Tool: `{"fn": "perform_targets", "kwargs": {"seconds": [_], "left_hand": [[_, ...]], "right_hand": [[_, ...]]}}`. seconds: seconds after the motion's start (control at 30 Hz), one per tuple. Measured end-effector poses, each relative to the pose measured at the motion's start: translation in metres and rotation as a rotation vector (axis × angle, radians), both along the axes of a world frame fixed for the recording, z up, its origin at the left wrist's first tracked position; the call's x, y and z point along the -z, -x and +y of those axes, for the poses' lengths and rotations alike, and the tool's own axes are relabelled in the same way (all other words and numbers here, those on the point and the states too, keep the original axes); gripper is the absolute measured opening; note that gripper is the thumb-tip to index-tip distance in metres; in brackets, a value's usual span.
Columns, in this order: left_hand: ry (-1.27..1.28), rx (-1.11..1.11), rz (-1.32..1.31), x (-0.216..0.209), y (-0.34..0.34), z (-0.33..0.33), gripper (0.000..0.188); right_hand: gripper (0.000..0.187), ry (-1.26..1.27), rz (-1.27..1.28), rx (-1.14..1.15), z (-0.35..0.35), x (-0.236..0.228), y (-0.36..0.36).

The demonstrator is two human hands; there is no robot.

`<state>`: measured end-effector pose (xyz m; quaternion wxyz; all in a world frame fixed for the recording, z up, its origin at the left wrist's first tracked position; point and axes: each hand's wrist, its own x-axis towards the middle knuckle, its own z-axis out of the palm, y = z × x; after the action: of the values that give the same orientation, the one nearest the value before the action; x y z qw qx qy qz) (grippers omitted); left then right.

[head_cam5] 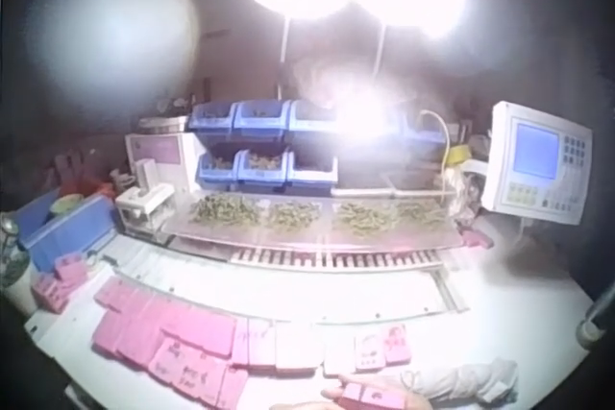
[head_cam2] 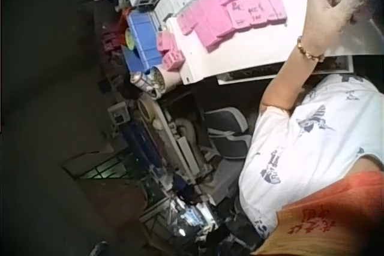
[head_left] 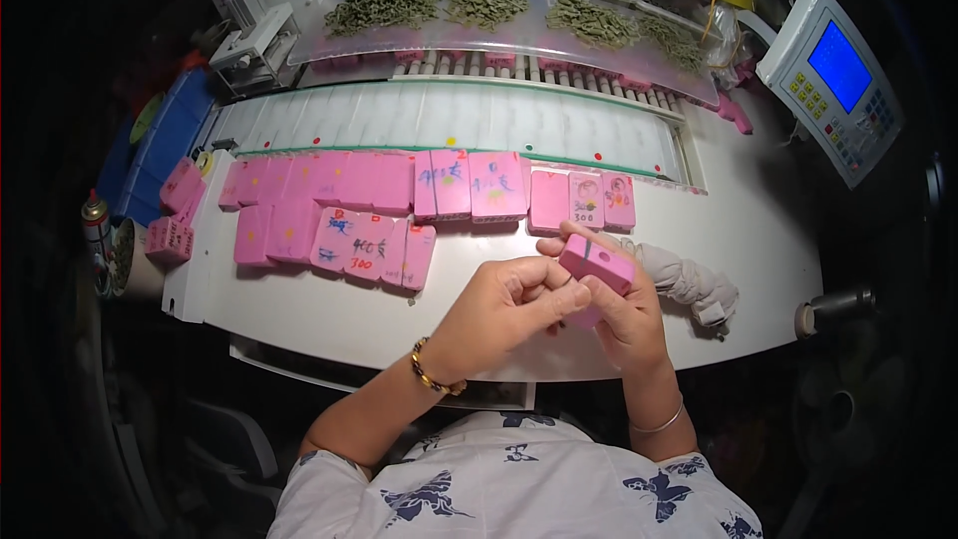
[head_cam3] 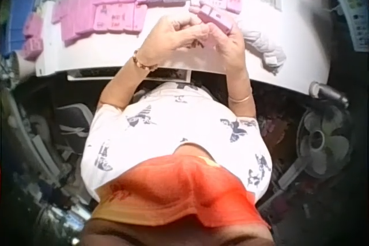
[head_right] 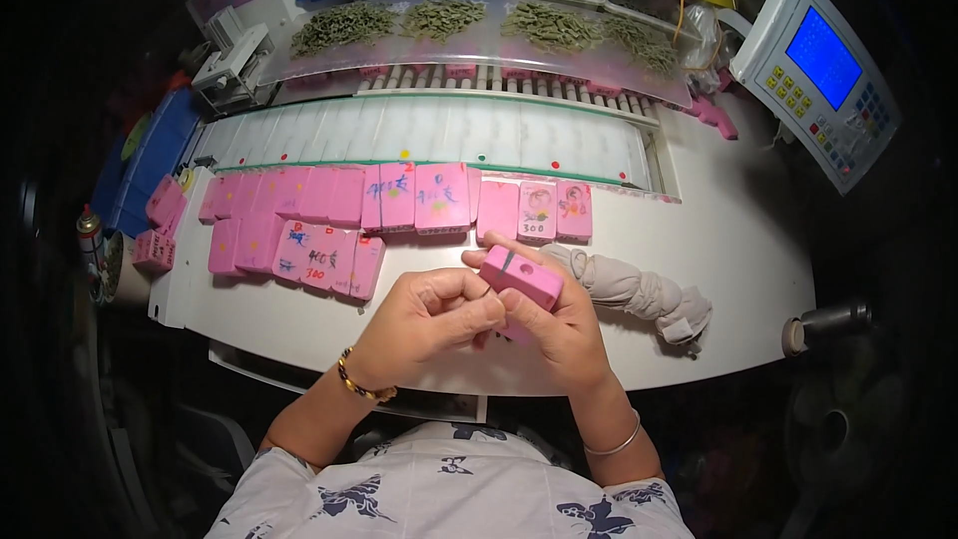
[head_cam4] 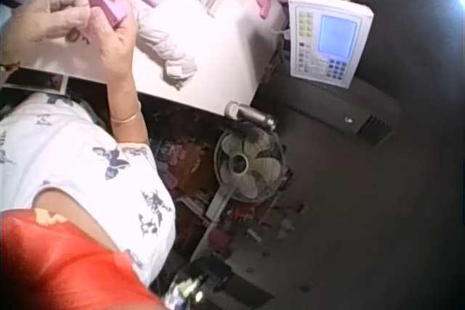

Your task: Placing metal charms and jewelry components into pink silicone molds at a workbench.

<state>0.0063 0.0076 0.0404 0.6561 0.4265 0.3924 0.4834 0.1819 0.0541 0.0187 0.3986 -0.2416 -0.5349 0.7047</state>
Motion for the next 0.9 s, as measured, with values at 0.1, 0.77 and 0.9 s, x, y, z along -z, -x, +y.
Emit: {"fn": "perform_targets", "kwargs": {"seconds": [0.1, 0.77, 0.9], "left_hand": [[0.040, 0.123, -0.335, 0.014, 0.007, 0.004, 0.023], [-0.055, 0.022, -0.242, 0.019, -0.008, -0.005, 0.039], [-0.061, 0.051, -0.159, 0.015, -0.009, -0.007, 0.032]], "right_hand": [[0.055, 0.003, -0.001, -0.075, 0.000, 0.001, -0.003], [0.066, -0.643, -0.181, 0.075, -0.007, -0.004, 0.013], [0.065, -0.346, -0.045, 0.112, -0.012, -0.001, 0.011]]}}
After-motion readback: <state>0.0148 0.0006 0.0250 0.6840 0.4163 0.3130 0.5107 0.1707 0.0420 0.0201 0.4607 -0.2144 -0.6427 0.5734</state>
